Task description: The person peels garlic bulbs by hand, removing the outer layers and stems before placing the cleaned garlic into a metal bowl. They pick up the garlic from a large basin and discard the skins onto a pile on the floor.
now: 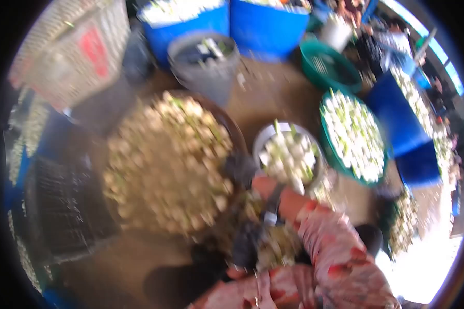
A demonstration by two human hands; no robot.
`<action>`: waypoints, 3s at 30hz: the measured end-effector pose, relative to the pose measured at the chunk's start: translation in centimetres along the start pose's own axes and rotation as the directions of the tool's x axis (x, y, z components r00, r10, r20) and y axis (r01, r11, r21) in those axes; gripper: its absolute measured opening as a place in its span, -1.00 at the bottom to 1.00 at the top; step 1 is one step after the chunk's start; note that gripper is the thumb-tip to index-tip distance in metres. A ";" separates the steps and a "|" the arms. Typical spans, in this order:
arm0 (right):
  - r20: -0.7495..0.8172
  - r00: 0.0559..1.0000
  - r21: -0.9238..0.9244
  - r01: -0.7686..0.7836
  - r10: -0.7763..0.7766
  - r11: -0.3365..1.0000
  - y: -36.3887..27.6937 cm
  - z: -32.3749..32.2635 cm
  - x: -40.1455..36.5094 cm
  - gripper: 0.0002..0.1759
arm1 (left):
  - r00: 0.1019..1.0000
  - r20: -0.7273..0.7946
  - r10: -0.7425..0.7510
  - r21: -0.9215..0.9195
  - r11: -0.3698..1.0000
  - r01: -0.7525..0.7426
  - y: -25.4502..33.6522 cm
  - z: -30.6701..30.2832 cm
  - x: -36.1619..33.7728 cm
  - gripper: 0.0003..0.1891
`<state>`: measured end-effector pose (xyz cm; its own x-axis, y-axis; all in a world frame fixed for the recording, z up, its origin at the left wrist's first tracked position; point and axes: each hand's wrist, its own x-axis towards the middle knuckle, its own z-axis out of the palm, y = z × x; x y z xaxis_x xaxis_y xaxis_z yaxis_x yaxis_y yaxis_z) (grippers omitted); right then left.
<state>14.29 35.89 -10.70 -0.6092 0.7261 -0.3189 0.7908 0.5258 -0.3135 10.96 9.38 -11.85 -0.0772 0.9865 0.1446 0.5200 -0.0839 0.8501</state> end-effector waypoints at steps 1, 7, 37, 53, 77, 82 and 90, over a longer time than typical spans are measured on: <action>-0.060 0.964 -0.300 0.232 -0.261 0.925 0.8 4.0 3.0 -0.55 | 0.971 -0.028 -0.237 -0.355 0.910 0.212 -0.6 0.8 0.2 -0.65; 0.219 0.957 0.419 -0.271 0.193 0.867 -5.1 6.8 5.6 -0.17 | 0.730 0.071 -0.679 -0.844 0.349 0.407 -3.5 -0.3 1.8 -0.68; -0.505 0.748 0.693 0.055 0.429 0.719 -5.7 -0.2 -30.9 -0.71 | 0.926 0.312 -0.211 -0.904 0.233 0.358 7.9 -2.7 -0.8 -0.55; -0.412 0.740 0.744 -0.063 0.532 0.665 -0.9 2.0 -31.3 -0.74 | 0.932 0.343 -0.120 -0.765 0.540 0.351 10.4 -1.9 -1.2 -0.44; -0.480 0.674 0.779 0.032 0.562 0.626 -0.8 0.7 -31.5 -0.75 | 0.939 0.329 -0.105 -0.729 0.603 0.323 10.3 -3.0 -0.4 -0.46; -0.320 0.639 0.551 -0.476 0.700 0.686 1.6 0.9 -32.1 -0.79 | 0.869 0.490 -0.068 -0.841 0.226 0.492 10.2 -4.5 -0.2 -0.37; -0.682 0.723 0.462 0.309 0.111 0.831 -2.9 -0.8 -33.2 -0.76 | 0.911 0.381 -0.157 -0.802 0.434 0.410 11.4 -3.8 -0.7 -0.69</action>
<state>32.29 10.60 1.53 -0.3121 0.8854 0.3445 0.4418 0.4563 -0.7724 13.73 7.16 -0.31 0.1721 0.9658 -0.1941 -0.4882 0.2547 0.8347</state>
